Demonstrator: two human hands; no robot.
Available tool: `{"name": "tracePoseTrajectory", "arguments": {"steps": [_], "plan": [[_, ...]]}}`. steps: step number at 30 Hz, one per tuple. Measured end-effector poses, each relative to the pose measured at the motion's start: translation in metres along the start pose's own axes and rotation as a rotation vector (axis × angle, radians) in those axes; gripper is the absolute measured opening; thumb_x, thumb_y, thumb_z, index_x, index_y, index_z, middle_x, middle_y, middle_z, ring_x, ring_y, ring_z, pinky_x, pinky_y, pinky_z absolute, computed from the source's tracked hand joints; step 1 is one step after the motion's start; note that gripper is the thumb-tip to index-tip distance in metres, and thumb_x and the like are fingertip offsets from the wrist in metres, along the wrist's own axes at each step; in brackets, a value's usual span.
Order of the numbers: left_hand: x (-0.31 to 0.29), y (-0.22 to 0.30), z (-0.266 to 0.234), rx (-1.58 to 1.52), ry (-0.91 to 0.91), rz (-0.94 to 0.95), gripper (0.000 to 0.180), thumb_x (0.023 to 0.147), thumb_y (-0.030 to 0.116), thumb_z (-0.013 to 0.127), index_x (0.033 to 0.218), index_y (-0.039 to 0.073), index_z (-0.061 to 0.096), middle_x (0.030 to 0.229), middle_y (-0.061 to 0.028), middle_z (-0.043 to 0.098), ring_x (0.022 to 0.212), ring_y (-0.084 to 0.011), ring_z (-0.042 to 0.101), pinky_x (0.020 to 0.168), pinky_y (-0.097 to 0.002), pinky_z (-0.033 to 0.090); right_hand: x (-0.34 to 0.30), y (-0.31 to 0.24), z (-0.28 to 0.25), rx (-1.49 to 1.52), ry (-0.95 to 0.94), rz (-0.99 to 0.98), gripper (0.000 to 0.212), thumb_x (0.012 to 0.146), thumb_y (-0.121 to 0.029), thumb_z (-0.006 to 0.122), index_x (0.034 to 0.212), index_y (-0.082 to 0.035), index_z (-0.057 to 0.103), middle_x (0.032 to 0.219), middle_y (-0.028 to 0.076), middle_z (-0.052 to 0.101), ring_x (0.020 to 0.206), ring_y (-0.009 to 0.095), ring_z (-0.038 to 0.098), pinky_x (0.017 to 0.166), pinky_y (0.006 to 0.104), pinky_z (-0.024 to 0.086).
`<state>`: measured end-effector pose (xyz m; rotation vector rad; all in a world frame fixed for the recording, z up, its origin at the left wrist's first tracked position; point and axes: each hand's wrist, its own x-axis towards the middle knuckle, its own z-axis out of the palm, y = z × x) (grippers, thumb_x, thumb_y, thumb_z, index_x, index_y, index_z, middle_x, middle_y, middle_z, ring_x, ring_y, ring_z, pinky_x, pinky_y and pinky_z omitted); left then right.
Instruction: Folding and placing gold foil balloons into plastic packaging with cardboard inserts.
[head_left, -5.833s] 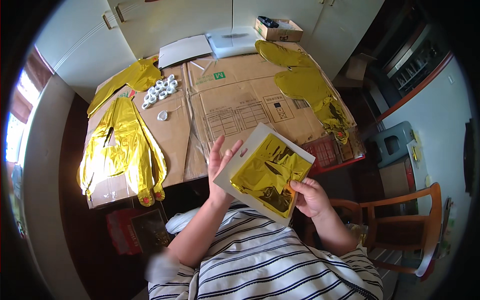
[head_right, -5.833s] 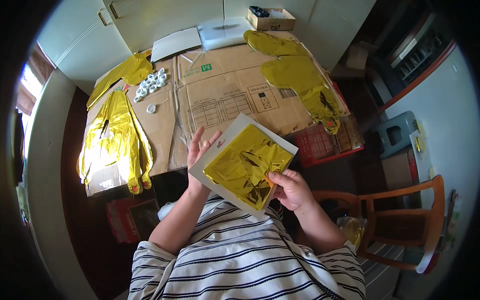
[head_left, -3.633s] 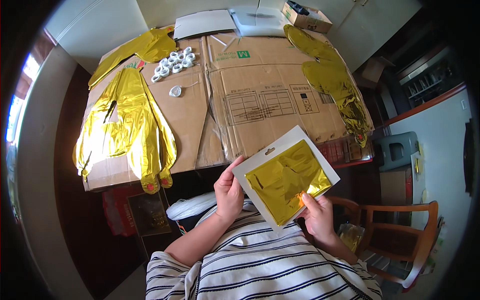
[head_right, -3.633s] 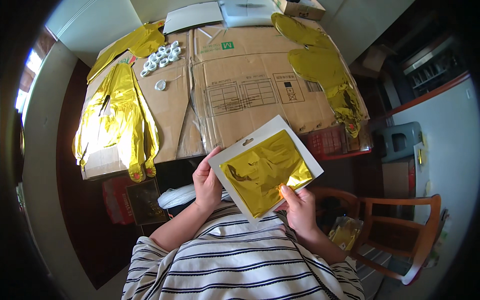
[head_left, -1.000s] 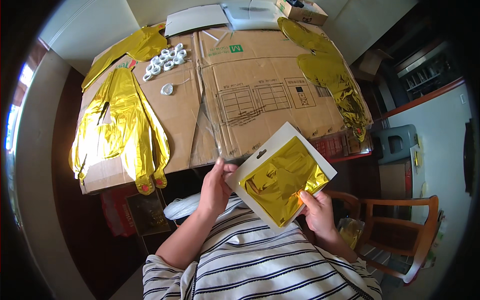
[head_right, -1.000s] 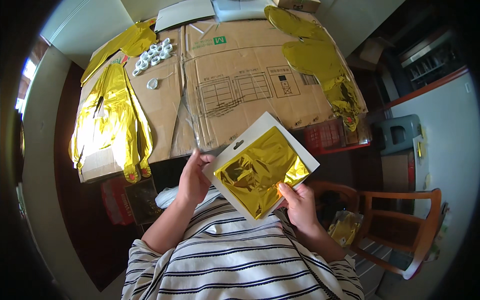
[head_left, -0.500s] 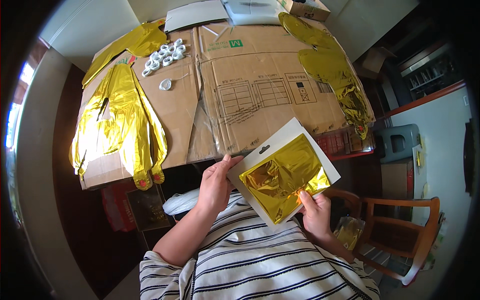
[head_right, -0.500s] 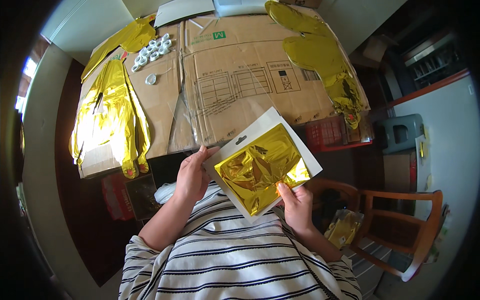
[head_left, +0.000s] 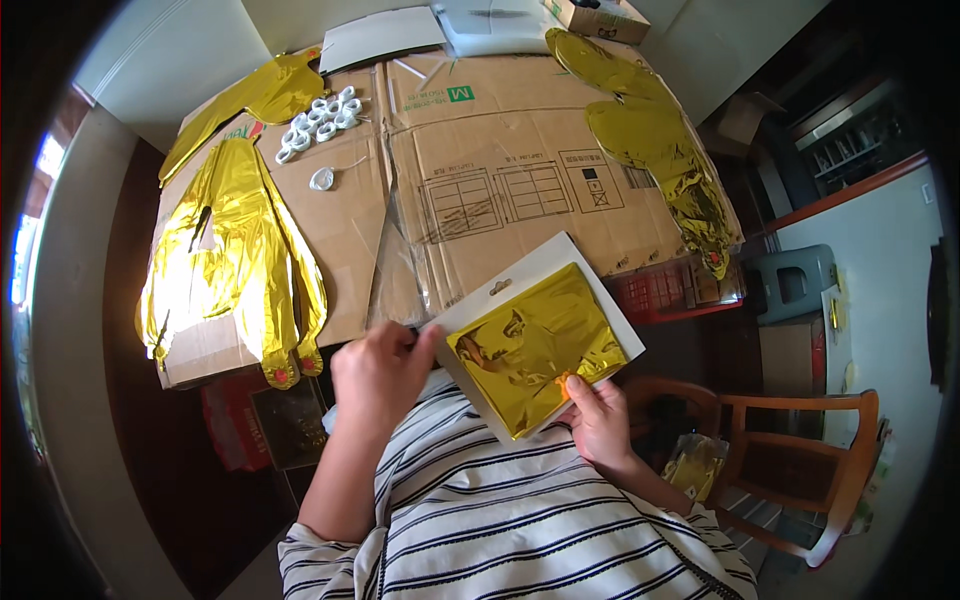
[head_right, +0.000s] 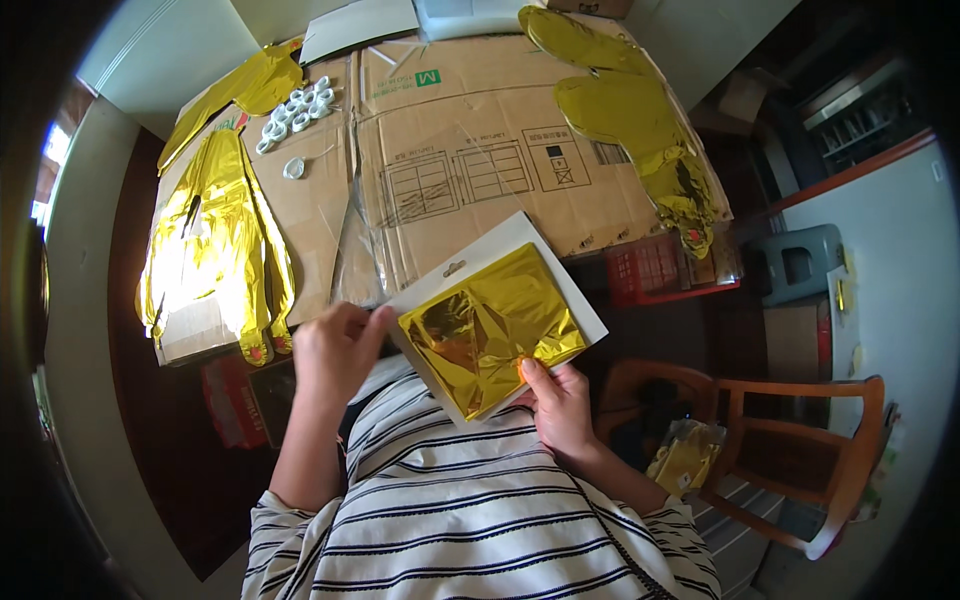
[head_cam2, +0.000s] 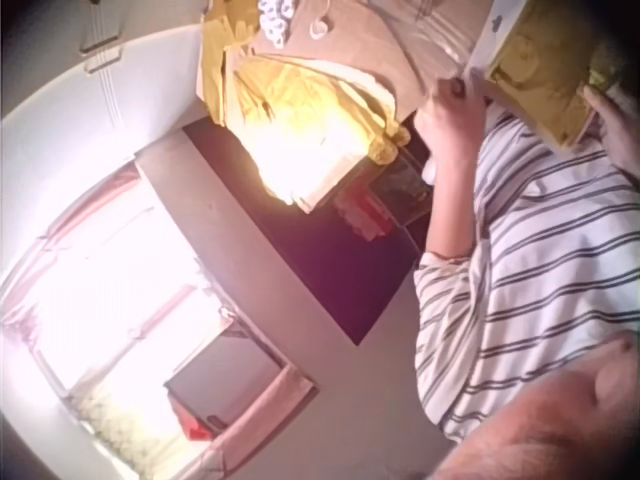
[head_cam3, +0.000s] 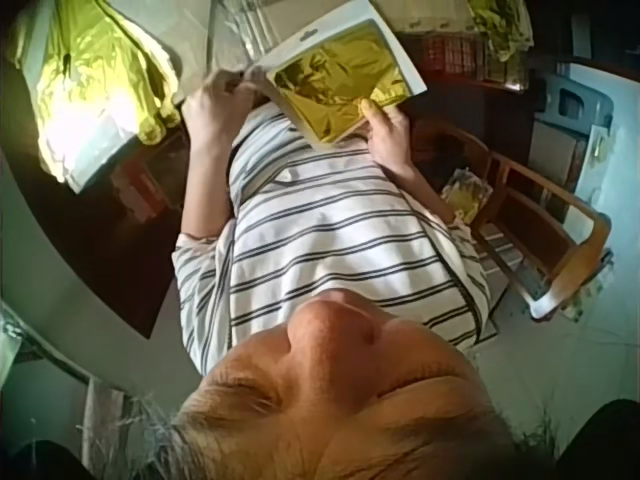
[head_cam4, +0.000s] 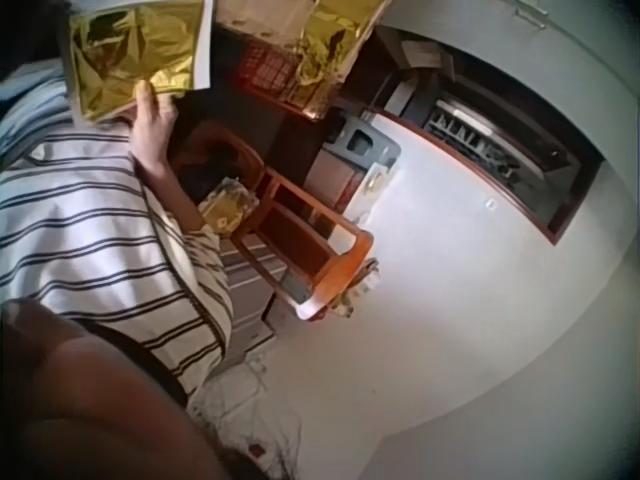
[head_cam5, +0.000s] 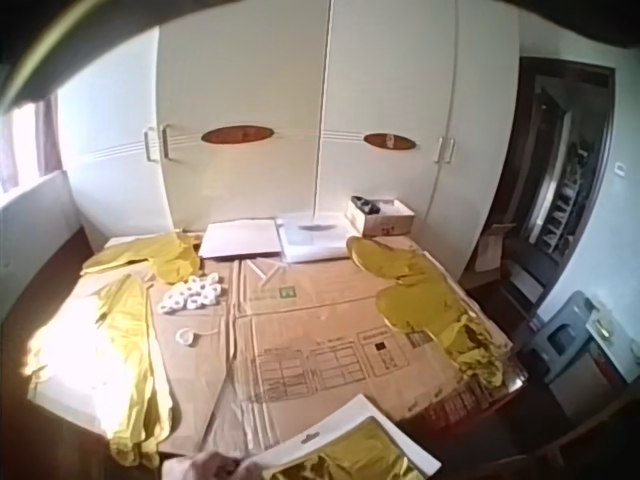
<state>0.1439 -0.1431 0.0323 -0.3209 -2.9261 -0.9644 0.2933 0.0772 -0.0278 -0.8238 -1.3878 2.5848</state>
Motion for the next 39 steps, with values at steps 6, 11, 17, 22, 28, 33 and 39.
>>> {"name": "tracePoseTrajectory", "arguments": {"steps": [6, 11, 17, 22, 28, 33, 39], "plan": [[0.027, 0.011, 0.000, 0.040, 0.048, 0.599, 0.022, 0.079, 0.010, 0.076, 0.097, 0.005, 0.066, 0.100, -0.0111, 0.064, 0.093, -0.0316, 0.062, 0.082, -0.0414, 0.051, 0.006, -0.001, 0.003, 0.008, -0.099, 0.033, 0.023, 0.102, -0.018, 0.060, 0.117, -0.001, 0.063, 0.103, 0.009, 0.070, 0.086, 0.017, 0.071, 0.072, 0.0310, 0.061], [0.049, 0.015, 0.026, 0.116, -0.094, 0.601, 0.022, 0.080, 0.016, 0.077, 0.096, 0.004, 0.068, 0.096, -0.0115, 0.065, 0.091, -0.0329, 0.063, 0.080, -0.0402, 0.054, 0.006, -0.007, 0.005, 0.036, -0.111, 0.057, 0.025, 0.101, -0.021, 0.062, 0.116, 0.000, 0.063, 0.103, 0.008, 0.070, 0.088, 0.017, 0.071, 0.073, 0.0315, 0.062], [0.044, 0.025, 0.034, 0.361, -0.168, 0.643, 0.018, 0.077, 0.019, 0.075, 0.084, 0.004, 0.066, 0.086, -0.0086, 0.062, 0.084, -0.0281, 0.064, 0.073, -0.0375, 0.056, 0.011, -0.002, 0.000, 0.020, -0.138, 0.048, 0.022, 0.101, -0.018, 0.062, 0.113, 0.000, 0.064, 0.102, 0.008, 0.070, 0.088, 0.016, 0.070, 0.074, 0.0316, 0.062], [0.040, 0.032, 0.037, 0.461, -0.097, 0.667, 0.016, 0.074, 0.016, 0.071, 0.078, 0.004, 0.061, 0.081, -0.0075, 0.059, 0.077, -0.0265, 0.063, 0.070, -0.0365, 0.055, 0.011, -0.004, 0.009, 0.007, -0.117, 0.015, 0.019, 0.101, -0.014, 0.061, 0.112, 0.001, 0.065, 0.102, 0.007, 0.070, 0.086, 0.014, 0.070, 0.073, 0.0307, 0.062], [0.041, 0.032, 0.040, 0.370, 0.047, 0.610, 0.016, 0.073, 0.013, 0.069, 0.076, 0.006, 0.056, 0.078, -0.0084, 0.056, 0.068, -0.0266, 0.061, 0.064, -0.0392, 0.051, 0.017, -0.003, 0.009, -0.156, -0.099, -0.088, 0.019, 0.101, -0.014, 0.062, 0.112, 0.001, 0.067, 0.101, 0.003, 0.069, 0.088, 0.007, 0.063, 0.079, 0.0246, 0.053], [0.049, 0.033, 0.045, 0.387, 0.086, 0.608, 0.020, 0.075, 0.018, 0.072, 0.081, 0.007, 0.057, 0.078, -0.0071, 0.056, 0.068, -0.0256, 0.061, 0.065, -0.0396, 0.050, 0.022, -0.005, 0.017, -0.170, -0.112, -0.159, 0.020, 0.101, -0.015, 0.063, 0.112, 0.002, 0.067, 0.101, 0.001, 0.069, 0.090, 0.006, 0.059, 0.081, 0.0232, 0.049], [0.052, 0.030, 0.043, 0.365, 0.048, 0.733, 0.024, 0.077, 0.019, 0.072, 0.093, 0.006, 0.061, 0.084, -0.0069, 0.060, 0.077, -0.0247, 0.063, 0.073, -0.0384, 0.049, 0.025, -0.007, 0.019, -0.184, -0.073, -0.095, 0.022, 0.100, -0.017, 0.064, 0.113, 0.001, 0.067, 0.102, 0.001, 0.069, 0.089, 0.006, 0.061, 0.078, 0.0235, 0.051]]}}
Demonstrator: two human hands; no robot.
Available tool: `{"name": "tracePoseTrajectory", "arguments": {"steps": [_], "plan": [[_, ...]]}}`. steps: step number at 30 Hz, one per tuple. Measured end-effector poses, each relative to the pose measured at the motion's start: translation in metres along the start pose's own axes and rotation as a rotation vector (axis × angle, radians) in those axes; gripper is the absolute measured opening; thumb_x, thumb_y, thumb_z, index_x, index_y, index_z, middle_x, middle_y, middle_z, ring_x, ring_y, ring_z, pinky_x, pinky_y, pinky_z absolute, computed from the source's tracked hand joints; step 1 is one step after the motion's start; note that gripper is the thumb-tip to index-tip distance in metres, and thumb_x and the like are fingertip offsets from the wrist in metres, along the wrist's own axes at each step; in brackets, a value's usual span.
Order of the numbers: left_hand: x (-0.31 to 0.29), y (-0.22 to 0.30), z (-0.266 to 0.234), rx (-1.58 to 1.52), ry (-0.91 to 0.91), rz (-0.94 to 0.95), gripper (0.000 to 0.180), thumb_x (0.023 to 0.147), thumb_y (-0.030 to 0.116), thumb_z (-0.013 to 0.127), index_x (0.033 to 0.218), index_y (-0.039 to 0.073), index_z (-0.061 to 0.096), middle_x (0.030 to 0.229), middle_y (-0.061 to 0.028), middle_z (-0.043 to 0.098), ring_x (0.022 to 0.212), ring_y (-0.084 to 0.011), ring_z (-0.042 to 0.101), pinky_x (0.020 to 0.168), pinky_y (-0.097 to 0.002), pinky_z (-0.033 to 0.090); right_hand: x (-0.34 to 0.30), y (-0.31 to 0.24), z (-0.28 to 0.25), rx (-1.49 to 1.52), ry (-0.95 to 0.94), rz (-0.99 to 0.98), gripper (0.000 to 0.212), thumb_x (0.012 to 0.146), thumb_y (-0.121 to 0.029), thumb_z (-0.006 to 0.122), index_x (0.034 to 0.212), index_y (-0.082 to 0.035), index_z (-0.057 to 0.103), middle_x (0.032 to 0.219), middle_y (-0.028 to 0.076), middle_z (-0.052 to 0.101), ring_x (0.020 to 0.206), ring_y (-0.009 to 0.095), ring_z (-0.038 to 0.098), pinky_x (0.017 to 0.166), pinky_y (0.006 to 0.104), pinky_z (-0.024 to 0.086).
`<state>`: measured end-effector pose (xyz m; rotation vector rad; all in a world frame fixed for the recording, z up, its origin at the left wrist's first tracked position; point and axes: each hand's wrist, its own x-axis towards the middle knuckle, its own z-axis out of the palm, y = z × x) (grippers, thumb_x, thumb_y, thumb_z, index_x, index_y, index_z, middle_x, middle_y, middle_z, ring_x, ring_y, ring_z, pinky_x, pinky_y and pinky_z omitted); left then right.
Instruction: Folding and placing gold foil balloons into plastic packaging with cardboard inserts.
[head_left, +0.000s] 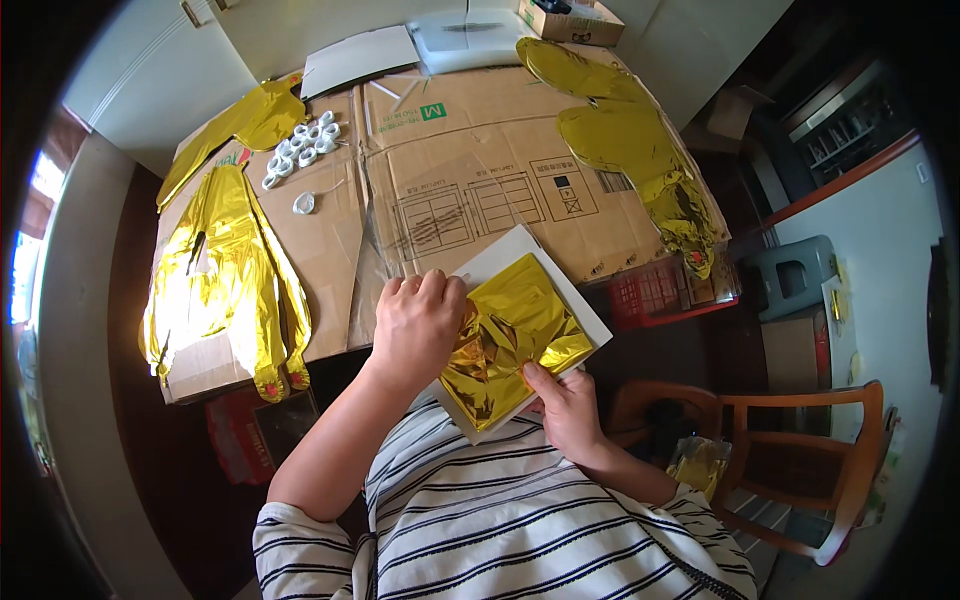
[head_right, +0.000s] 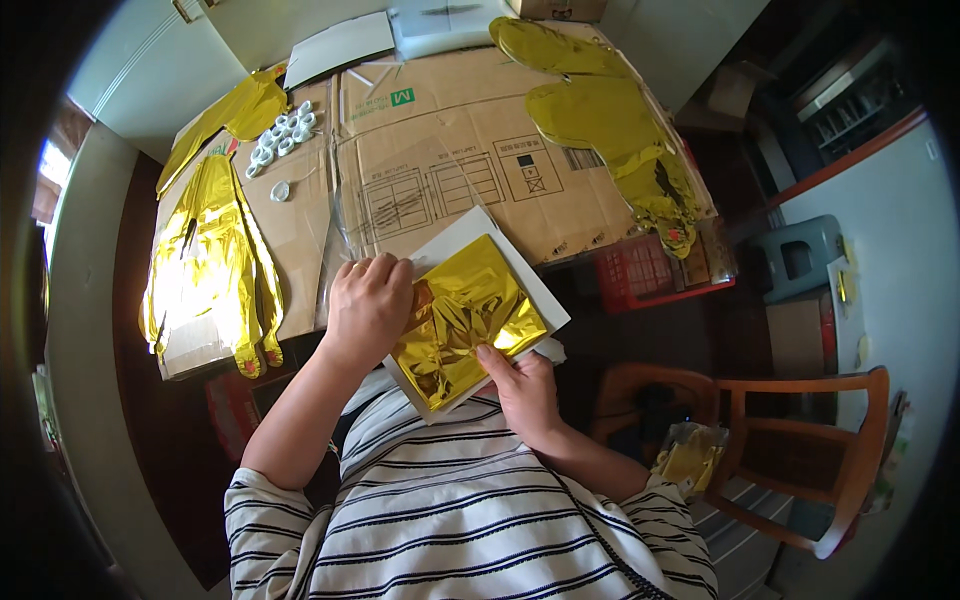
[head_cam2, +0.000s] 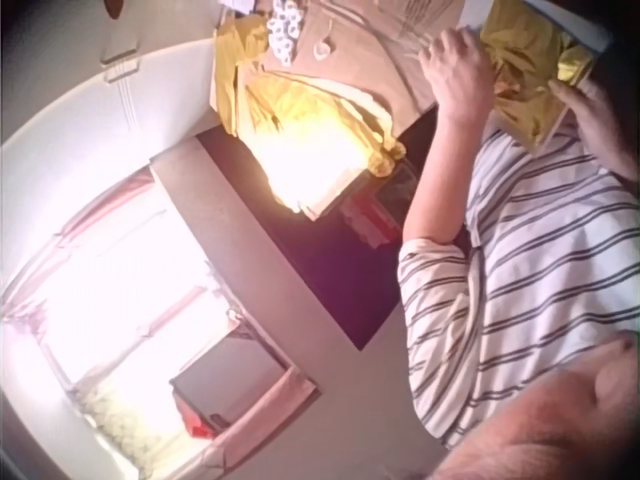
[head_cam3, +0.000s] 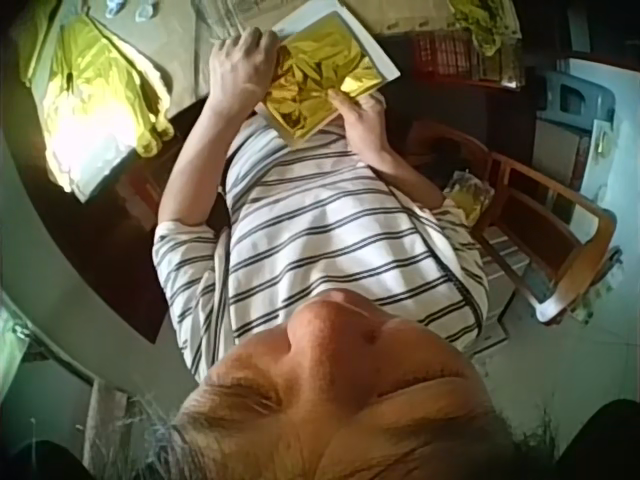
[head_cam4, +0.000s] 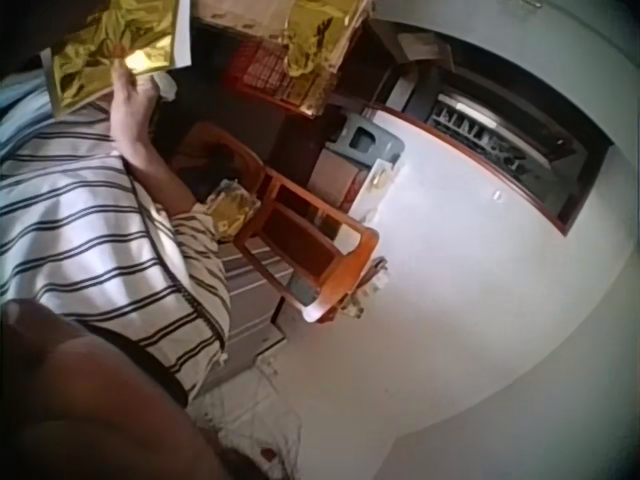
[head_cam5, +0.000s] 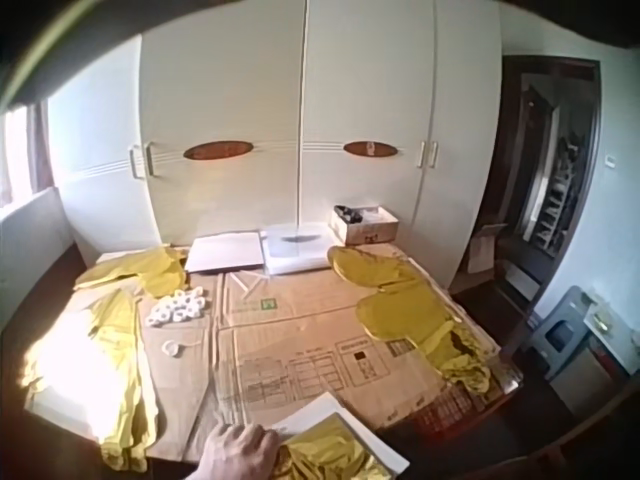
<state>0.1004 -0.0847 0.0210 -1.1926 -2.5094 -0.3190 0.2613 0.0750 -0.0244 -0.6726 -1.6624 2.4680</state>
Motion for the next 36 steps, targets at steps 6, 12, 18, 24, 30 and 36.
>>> {"name": "tracePoseTrajectory", "arguments": {"steps": [6, 12, 18, 24, 30, 36], "plan": [[-0.011, 0.007, -0.008, -0.053, 0.042, 0.077, 0.033, 0.075, 0.015, 0.069, 0.104, 0.002, 0.062, 0.088, -0.0076, 0.057, 0.082, -0.0260, 0.061, 0.076, -0.0396, 0.048, 0.002, 0.002, 0.009, 0.080, 0.012, 0.013, 0.024, 0.100, -0.019, 0.064, 0.114, 0.000, 0.065, 0.102, 0.003, 0.070, 0.085, 0.009, 0.067, 0.068, 0.0250, 0.059], [-0.018, 0.018, -0.017, 0.003, -0.073, 0.104, 0.055, 0.065, 0.022, 0.076, 0.113, 0.000, 0.061, 0.094, -0.0071, 0.056, 0.088, -0.0246, 0.060, 0.079, -0.0385, 0.047, 0.005, 0.011, 0.016, 0.192, 0.037, 0.019, 0.023, 0.100, -0.017, 0.064, 0.114, 0.001, 0.065, 0.101, 0.005, 0.070, 0.083, 0.011, 0.069, 0.068, 0.0276, 0.062], [-0.021, 0.031, -0.019, 0.052, -0.071, 0.129, 0.054, 0.069, 0.019, 0.073, 0.117, -0.002, 0.061, 0.095, -0.0086, 0.057, 0.090, -0.0263, 0.060, 0.077, -0.0387, 0.048, 0.008, 0.007, 0.018, 0.209, 0.006, 0.081, 0.021, 0.100, -0.014, 0.062, 0.113, 0.003, 0.062, 0.102, 0.009, 0.069, 0.087, 0.017, 0.071, 0.073, 0.0326, 0.063], [-0.023, 0.028, -0.017, -0.050, 0.004, 0.097, 0.038, 0.076, 0.015, 0.064, 0.109, -0.004, 0.064, 0.088, -0.0074, 0.053, 0.082, -0.0226, 0.058, 0.067, -0.0352, 0.045, 0.010, 0.000, 0.010, 0.156, -0.089, 0.119, 0.032, 0.103, -0.024, 0.059, 0.117, 0.005, 0.061, 0.101, 0.014, 0.070, 0.088, 0.018, 0.071, 0.075, 0.0297, 0.062], [-0.029, 0.015, -0.017, -0.102, -0.045, 0.072, 0.038, 0.075, 0.014, 0.071, 0.112, 0.006, 0.064, 0.088, -0.0056, 0.055, 0.084, -0.0241, 0.059, 0.074, -0.0376, 0.047, -0.004, -0.013, 0.002, 0.008, -0.173, 0.245, 0.026, 0.105, -0.021, 0.054, 0.111, 0.004, 0.060, 0.094, 0.018, 0.072, 0.084, 0.024, 0.074, 0.076, 0.0338, 0.062], [-0.027, 0.016, -0.023, -0.109, -0.089, 0.168, 0.047, 0.078, 0.015, 0.068, 0.122, 0.000, 0.063, 0.094, -0.0058, 0.057, 0.085, -0.0228, 0.059, 0.075, -0.0358, 0.047, 0.006, -0.010, 0.023, 0.126, -0.075, 0.214, 0.023, 0.105, -0.017, 0.052, 0.106, 0.004, 0.060, 0.095, 0.017, 0.072, 0.082, 0.024, 0.074, 0.077, 0.0325, 0.062]]}}
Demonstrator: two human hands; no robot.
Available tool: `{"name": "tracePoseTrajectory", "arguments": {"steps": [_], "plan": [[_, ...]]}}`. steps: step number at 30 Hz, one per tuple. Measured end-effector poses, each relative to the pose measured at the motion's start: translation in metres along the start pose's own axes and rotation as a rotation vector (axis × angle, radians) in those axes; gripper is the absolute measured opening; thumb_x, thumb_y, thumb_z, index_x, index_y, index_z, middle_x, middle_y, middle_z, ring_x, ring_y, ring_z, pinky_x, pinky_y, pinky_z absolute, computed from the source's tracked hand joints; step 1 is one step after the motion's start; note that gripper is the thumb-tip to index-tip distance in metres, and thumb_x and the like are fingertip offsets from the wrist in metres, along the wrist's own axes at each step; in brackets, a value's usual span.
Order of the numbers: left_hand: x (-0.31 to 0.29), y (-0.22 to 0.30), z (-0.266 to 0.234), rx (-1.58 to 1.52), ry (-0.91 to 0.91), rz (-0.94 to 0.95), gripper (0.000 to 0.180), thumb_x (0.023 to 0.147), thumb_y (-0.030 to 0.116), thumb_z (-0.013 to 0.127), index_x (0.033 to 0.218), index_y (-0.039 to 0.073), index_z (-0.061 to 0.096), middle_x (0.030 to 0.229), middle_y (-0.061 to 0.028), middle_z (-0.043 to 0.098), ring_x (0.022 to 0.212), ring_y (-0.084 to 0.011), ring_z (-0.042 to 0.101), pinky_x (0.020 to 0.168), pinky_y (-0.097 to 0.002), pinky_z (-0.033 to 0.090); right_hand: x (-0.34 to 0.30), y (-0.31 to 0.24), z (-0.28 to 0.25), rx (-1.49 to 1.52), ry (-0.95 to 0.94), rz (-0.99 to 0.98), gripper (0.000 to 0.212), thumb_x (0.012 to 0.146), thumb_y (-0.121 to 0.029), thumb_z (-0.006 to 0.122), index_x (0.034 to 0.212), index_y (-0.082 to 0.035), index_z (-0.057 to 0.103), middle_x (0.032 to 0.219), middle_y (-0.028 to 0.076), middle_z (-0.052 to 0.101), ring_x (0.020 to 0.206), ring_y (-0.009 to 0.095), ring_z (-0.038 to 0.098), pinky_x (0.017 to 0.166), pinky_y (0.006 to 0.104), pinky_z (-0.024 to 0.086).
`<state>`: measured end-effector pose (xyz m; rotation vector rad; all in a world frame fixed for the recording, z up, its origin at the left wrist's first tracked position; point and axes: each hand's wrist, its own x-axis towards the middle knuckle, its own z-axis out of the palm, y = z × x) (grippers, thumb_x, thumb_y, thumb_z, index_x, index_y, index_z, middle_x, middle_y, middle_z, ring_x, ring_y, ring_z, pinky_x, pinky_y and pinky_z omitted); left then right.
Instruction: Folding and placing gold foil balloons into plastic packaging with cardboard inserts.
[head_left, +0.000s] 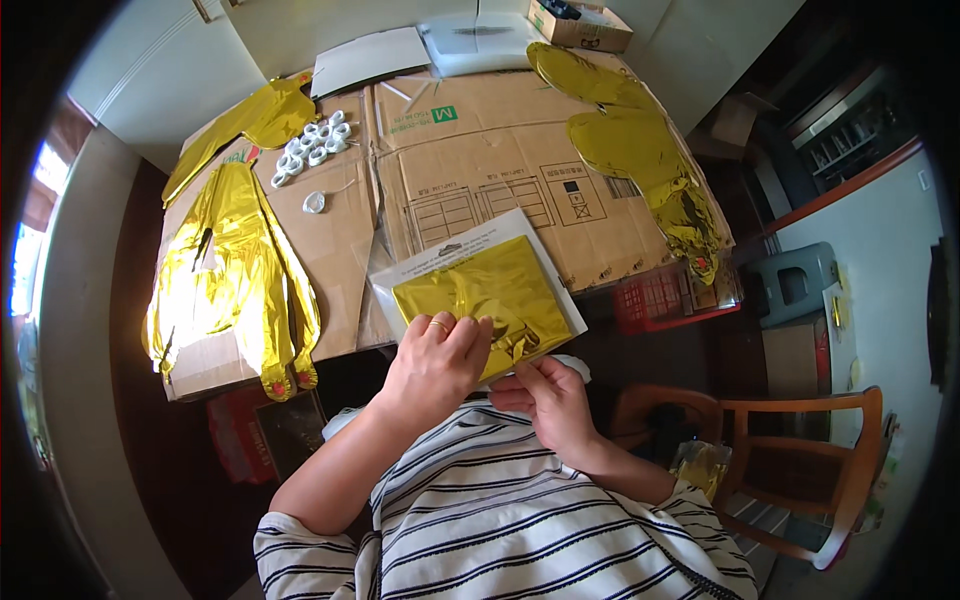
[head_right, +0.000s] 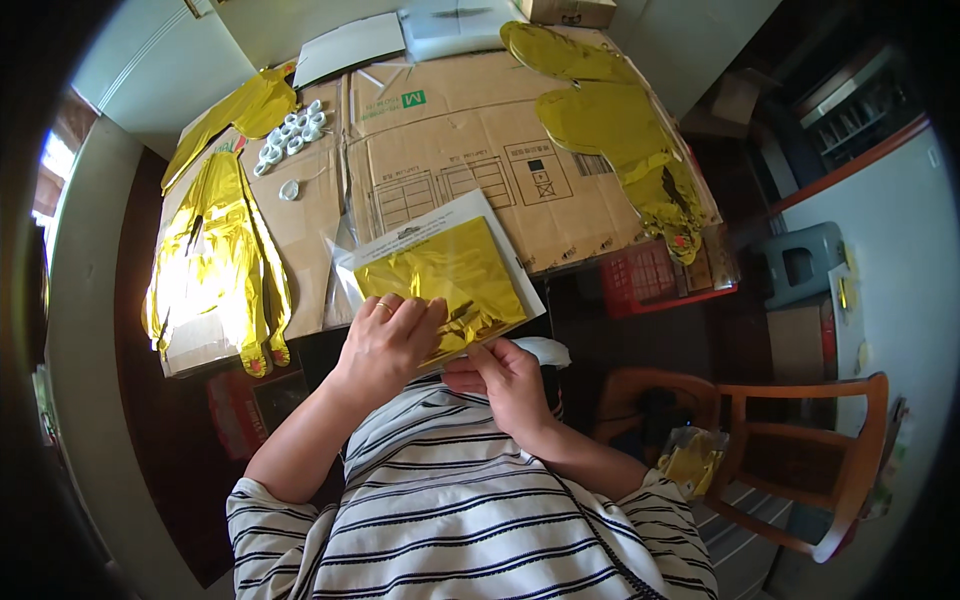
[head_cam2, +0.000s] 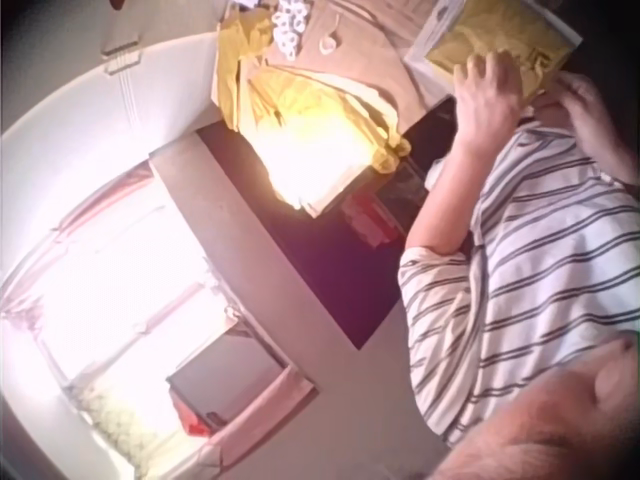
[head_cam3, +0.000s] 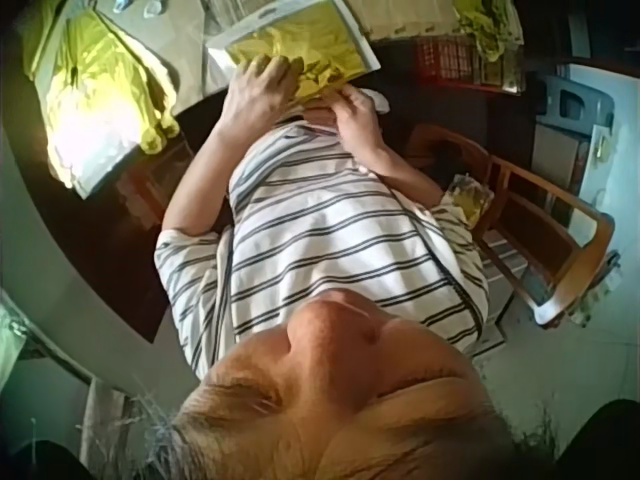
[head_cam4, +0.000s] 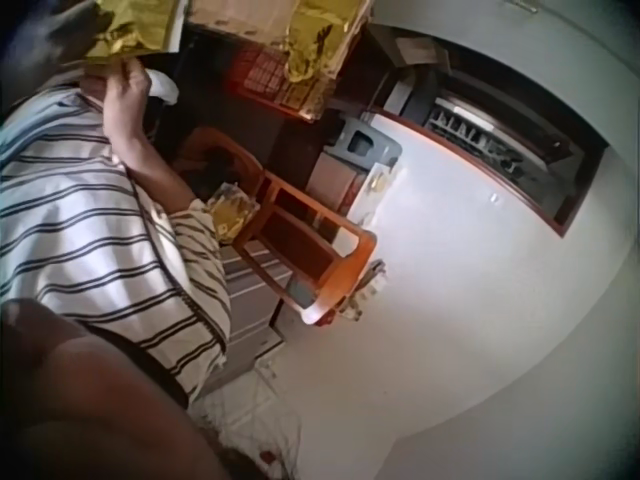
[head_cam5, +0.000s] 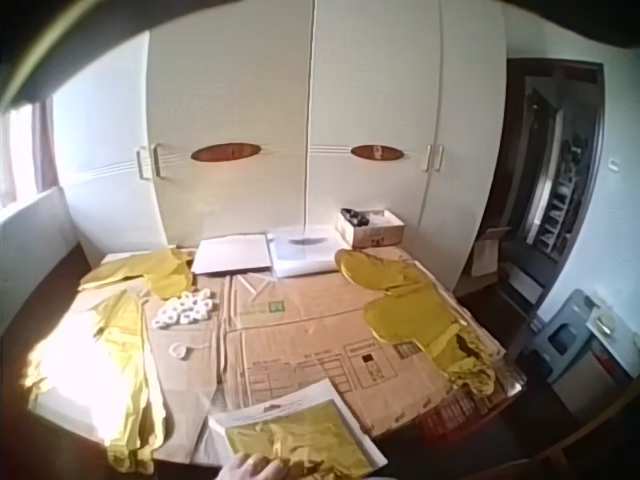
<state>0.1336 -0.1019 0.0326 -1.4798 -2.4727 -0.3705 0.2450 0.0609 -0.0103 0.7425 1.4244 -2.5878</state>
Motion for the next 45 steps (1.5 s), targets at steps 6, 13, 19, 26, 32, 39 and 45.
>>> {"name": "tracePoseTrajectory", "arguments": {"steps": [6, 13, 19, 26, 32, 39, 45], "plan": [[0.001, 0.003, -0.002, 0.000, 0.007, 0.027, 0.047, 0.077, 0.016, 0.065, 0.121, 0.000, 0.063, 0.094, -0.0054, 0.056, 0.084, -0.0220, 0.058, 0.075, -0.0353, 0.047, 0.018, 0.000, 0.012, 0.074, 0.053, -0.039, 0.020, 0.104, -0.016, 0.054, 0.101, 0.002, 0.062, 0.090, 0.015, 0.072, 0.077, 0.023, 0.074, 0.069, 0.0321, 0.063], [-0.006, 0.004, 0.006, -0.040, 0.059, 0.046, 0.045, 0.077, 0.017, 0.065, 0.118, 0.000, 0.065, 0.100, -0.0050, 0.058, 0.087, -0.0203, 0.058, 0.076, -0.0342, 0.047, 0.024, -0.004, 0.024, 0.173, 0.064, -0.018, 0.019, 0.104, -0.016, 0.053, 0.102, 0.000, 0.062, 0.089, 0.013, 0.072, 0.075, 0.021, 0.074, 0.065, 0.0298, 0.062], [-0.012, -0.008, 0.001, -0.129, 0.123, 0.012, 0.045, 0.077, 0.017, 0.069, 0.119, 0.002, 0.066, 0.102, -0.0058, 0.060, 0.089, -0.0217, 0.059, 0.077, -0.0355, 0.047, 0.027, 0.003, 0.028, 0.158, 0.073, 0.015, 0.017, 0.104, -0.017, 0.054, 0.102, -0.002, 0.062, 0.090, 0.013, 0.072, 0.076, 0.022, 0.074, 0.064, 0.0307, 0.062], [-0.014, -0.057, -0.004, -0.563, 0.451, -0.410, 0.027, 0.085, 0.018, 0.072, 0.109, 0.005, 0.072, 0.097, -0.0103, 0.067, 0.088, -0.0299, 0.066, 0.080, -0.0410, 0.052, 0.030, 0.008, 0.016, 0.043, 0.059, 0.023, 0.019, 0.104, -0.019, 0.055, 0.106, 0.000, 0.062, 0.094, 0.015, 0.071, 0.080, 0.025, 0.074, 0.070, 0.0335, 0.062], [0.042, -0.144, -0.002, -0.699, 0.071, -0.641, 0.032, 0.092, 0.022, 0.070, 0.114, 0.000, 0.069, 0.096, -0.0141, 0.073, 0.085, -0.0218, 0.069, 0.076, -0.0337, 0.054, 0.032, 0.018, 0.003, -0.004, -0.005, -0.057, 0.021, 0.105, -0.018, 0.053, 0.111, 0.001, 0.062, 0.097, 0.016, 0.071, 0.085, 0.024, 0.073, 0.075, 0.0339, 0.061], [0.083, -0.156, -0.004, -0.821, -0.407, -0.670, 0.027, 0.095, 0.031, 0.069, 0.095, 0.004, 0.074, 0.068, 0.0030, 0.062, 0.061, -0.0057, 0.052, 0.057, -0.0248, 0.044, 0.035, 0.019, -0.003, -0.046, 0.005, -0.111, 0.021, 0.105, -0.017, 0.052, 0.107, 0.001, 0.063, 0.094, 0.015, 0.071, 0.082, 0.023, 0.073, 0.076, 0.0337, 0.060], [0.081, -0.153, -0.014, -0.992, -0.493, -0.792, 0.030, 0.099, 0.034, 0.064, 0.090, 0.007, 0.075, 0.064, 0.0064, 0.058, 0.058, -0.0025, 0.048, 0.053, -0.0229, 0.040, 0.034, 0.021, -0.006, -0.032, 0.017, -0.086, 0.021, 0.105, -0.016, 0.052, 0.106, 0.002, 0.063, 0.093, 0.015, 0.071, 0.081, 0.022, 0.073, 0.075, 0.0331, 0.061]]}}
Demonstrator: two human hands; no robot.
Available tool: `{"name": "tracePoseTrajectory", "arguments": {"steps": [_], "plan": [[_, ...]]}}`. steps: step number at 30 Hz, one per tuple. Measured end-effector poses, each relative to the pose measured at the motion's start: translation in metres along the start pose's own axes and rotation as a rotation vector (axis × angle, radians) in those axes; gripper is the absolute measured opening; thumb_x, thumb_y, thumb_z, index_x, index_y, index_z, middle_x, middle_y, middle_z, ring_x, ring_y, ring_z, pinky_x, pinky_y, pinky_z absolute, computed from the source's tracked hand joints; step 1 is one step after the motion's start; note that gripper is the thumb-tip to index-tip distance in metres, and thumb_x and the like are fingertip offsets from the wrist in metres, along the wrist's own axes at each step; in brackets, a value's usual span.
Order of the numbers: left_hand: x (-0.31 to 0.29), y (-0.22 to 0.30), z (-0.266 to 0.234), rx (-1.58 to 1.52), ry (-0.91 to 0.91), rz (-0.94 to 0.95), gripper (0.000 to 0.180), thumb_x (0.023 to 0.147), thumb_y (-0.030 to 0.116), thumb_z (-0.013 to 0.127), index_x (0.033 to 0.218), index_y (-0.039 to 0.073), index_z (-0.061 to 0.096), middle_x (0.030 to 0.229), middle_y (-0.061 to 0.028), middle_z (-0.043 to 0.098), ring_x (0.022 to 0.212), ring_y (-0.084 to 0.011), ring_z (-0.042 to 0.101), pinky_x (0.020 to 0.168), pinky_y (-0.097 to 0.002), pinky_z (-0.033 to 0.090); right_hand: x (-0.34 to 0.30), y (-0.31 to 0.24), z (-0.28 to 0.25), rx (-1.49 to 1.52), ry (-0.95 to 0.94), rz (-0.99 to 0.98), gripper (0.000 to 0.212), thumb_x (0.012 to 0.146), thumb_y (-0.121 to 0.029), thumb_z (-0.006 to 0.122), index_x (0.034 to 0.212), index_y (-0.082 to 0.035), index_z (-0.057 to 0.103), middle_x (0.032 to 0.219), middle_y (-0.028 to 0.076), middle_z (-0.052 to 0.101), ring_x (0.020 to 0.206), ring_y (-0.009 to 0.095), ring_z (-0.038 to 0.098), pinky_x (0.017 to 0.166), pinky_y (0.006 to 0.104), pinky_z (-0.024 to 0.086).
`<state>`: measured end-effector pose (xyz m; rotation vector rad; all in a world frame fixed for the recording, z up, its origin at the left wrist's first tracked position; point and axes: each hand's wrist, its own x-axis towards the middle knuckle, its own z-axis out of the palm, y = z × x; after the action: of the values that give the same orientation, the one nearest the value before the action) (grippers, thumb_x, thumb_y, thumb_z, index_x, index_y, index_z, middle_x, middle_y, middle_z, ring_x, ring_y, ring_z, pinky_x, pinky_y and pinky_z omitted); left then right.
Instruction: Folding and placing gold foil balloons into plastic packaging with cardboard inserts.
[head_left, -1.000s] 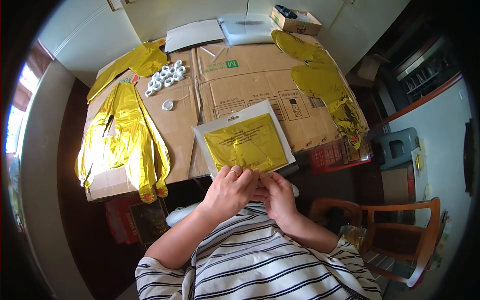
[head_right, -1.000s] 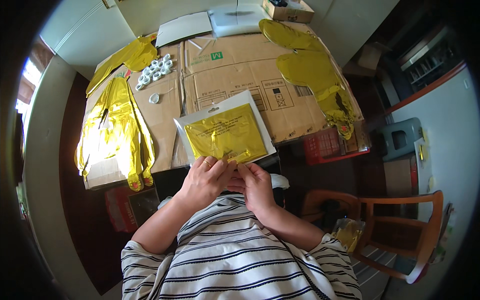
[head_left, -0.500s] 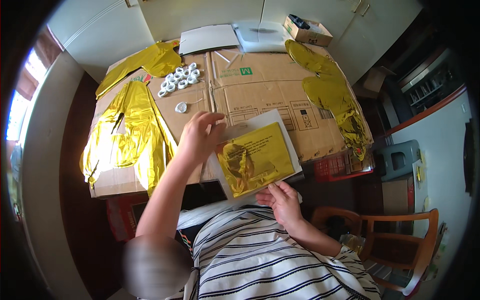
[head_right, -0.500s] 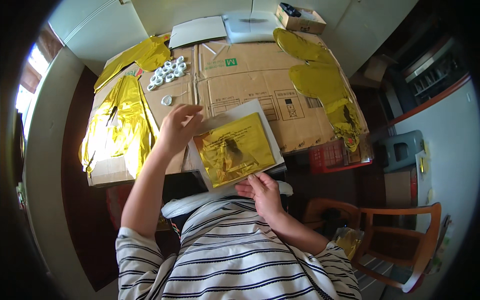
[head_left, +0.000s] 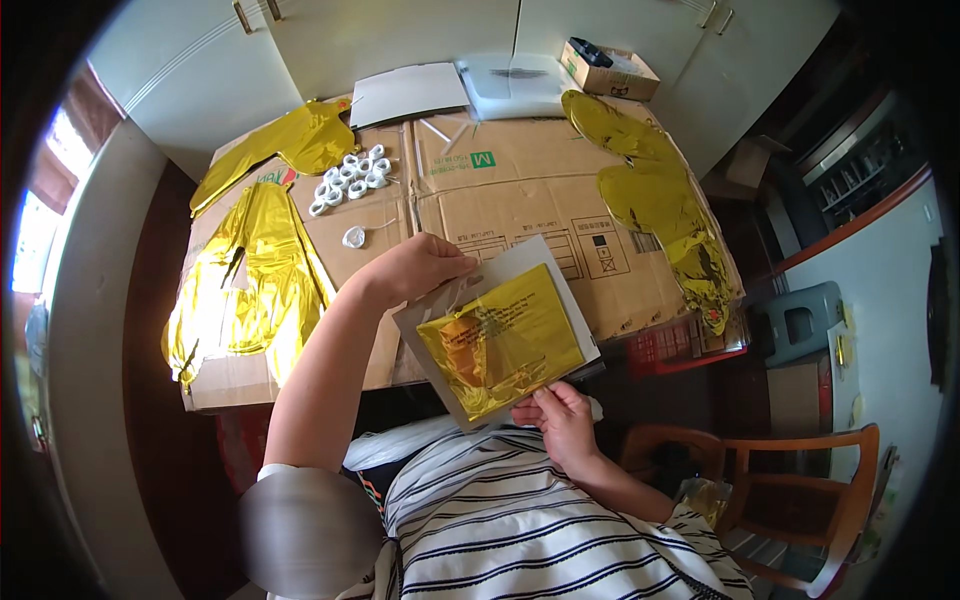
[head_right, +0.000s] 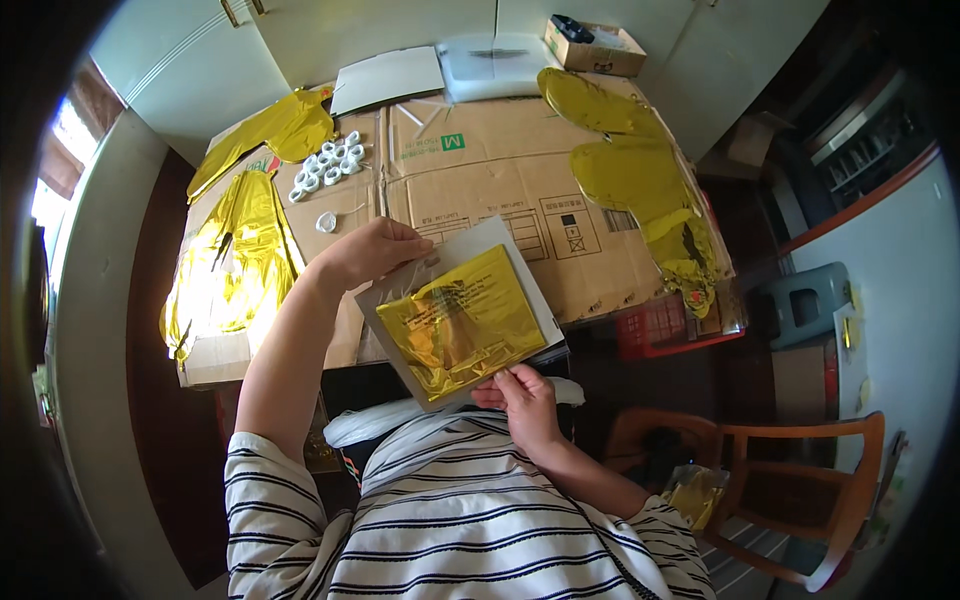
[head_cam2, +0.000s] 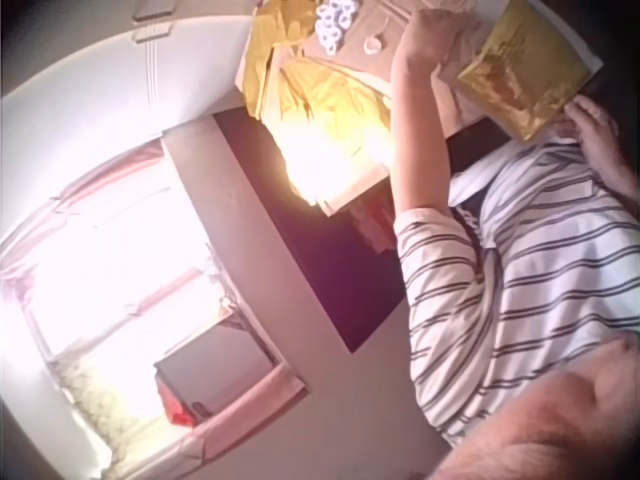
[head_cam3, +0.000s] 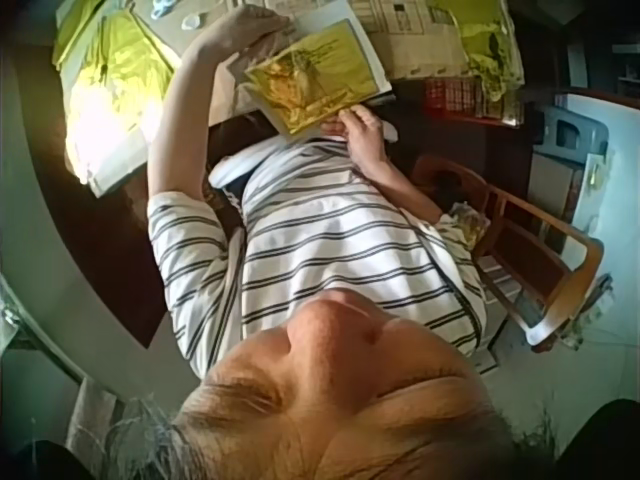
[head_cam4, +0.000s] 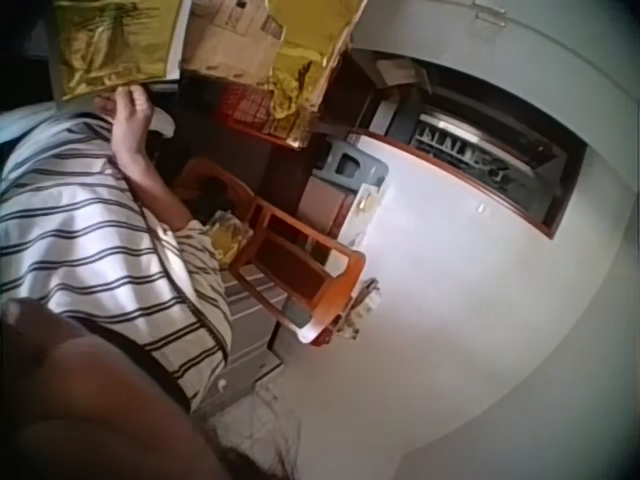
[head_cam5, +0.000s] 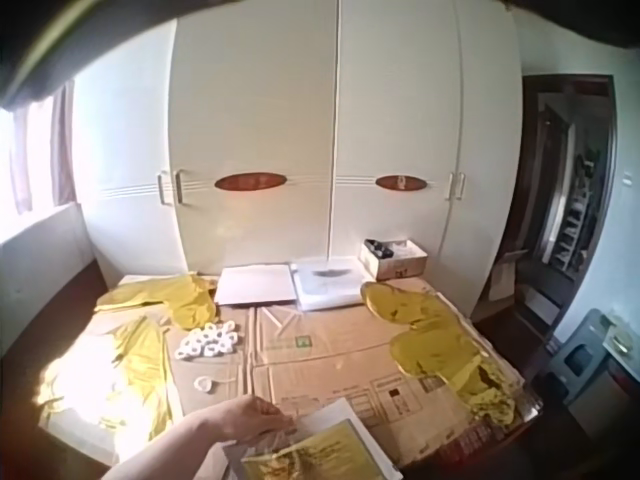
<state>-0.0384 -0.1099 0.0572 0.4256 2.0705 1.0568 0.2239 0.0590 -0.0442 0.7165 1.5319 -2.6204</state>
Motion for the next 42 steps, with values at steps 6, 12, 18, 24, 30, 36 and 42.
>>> {"name": "tracePoseTrajectory", "arguments": {"steps": [6, 12, 18, 24, 30, 36, 42], "plan": [[-0.001, -0.007, 0.003, -0.178, 0.074, 0.070, 0.032, 0.099, 0.035, 0.062, 0.093, 0.007, 0.075, 0.070, 0.0065, 0.063, 0.060, -0.0030, 0.049, 0.055, -0.0226, 0.040, -0.001, -0.007, 0.008, 0.014, 0.008, 0.023, 0.021, 0.105, -0.016, 0.053, 0.107, 0.002, 0.063, 0.092, 0.014, 0.071, 0.080, 0.021, 0.073, 0.075, 0.0324, 0.060], [-0.001, -0.002, -0.002, -0.015, 0.070, 0.008, 0.029, 0.098, 0.030, 0.063, 0.102, 0.004, 0.075, 0.081, 0.0032, 0.068, 0.068, -0.0051, 0.055, 0.063, -0.0214, 0.046, 0.003, -0.005, 0.012, 0.006, 0.011, 0.009, 0.022, 0.105, -0.016, 0.054, 0.107, 0.003, 0.065, 0.092, 0.013, 0.071, 0.081, 0.020, 0.072, 0.077, 0.0310, 0.060], [-0.002, -0.012, 0.003, -0.063, 0.369, 0.175, 0.031, 0.098, 0.025, 0.064, 0.114, 0.000, 0.069, 0.082, -0.0034, 0.070, 0.072, -0.0096, 0.061, 0.067, -0.0256, 0.048, 0.009, -0.001, 0.008, -0.005, -0.018, -0.031, 0.020, 0.103, -0.016, 0.058, 0.109, 0.002, 0.066, 0.094, 0.012, 0.072, 0.085, 0.019, 0.071, 0.079, 0.0315, 0.060], [-0.104, -0.039, 0.070, -0.048, 0.948, 0.551, 0.009, 0.088, 0.007, 0.068, 0.087, 0.000, 0.063, 0.064, -0.0088, 0.060, 0.054, -0.0181, 0.057, 0.055, -0.0295, 0.046, 0.004, -0.024, 0.015, 0.231, 0.006, 0.204, 0.017, 0.102, -0.016, 0.057, 0.112, -0.003, 0.063, 0.099, 0.014, 0.072, 0.080, 0.021, 0.072, 0.077, 0.0351, 0.060], [-0.146, -0.094, 0.180, -0.689, 0.271, -0.140, 0.030, 0.093, 0.023, 0.073, 0.106, -0.003, 0.065, 0.094, -0.0068, 0.069, 0.089, -0.0134, 0.064, 0.079, -0.0287, 0.052, 0.003, -0.044, 0.029, 0.100, -0.011, 0.338, 0.016, 0.103, -0.019, 0.055, 0.110, -0.006, 0.061, 0.102, 0.015, 0.074, 0.071, 0.018, 0.072, 0.062, 0.0293, 0.060], [-0.097, -0.099, 0.203, -1.279, 0.162, 0.210, 0.025, 0.101, 0.008, 0.056, 0.122, -0.004, 0.061, 0.119, -0.0123, 0.068, 0.104, -0.0175, 0.065, 0.096, -0.0331, 0.051, -0.001, -0.045, 0.032, 0.081, -0.031, 0.403, 0.017, 0.104, -0.023, 0.055, 0.110, -0.008, 0.060, 0.099, 0.012, 0.074, 0.065, 0.012, 0.068, 0.053, 0.0237, 0.050], [-0.090, -0.098, 0.206, -1.150, 0.193, 0.267, 0.023, 0.102, 0.004, 0.053, 0.120, -0.004, 0.064, 0.114, -0.0111, 0.070, 0.102, -0.0176, 0.067, 0.092, -0.0339, 0.055, -0.005, -0.035, 0.034, 0.195, -0.010, 0.375, 0.016, 0.104, -0.023, 0.055, 0.111, -0.009, 0.059, 0.096, 0.010, 0.073, 0.061, 0.009, 0.064, 0.051, 0.0219, 0.044]]}}
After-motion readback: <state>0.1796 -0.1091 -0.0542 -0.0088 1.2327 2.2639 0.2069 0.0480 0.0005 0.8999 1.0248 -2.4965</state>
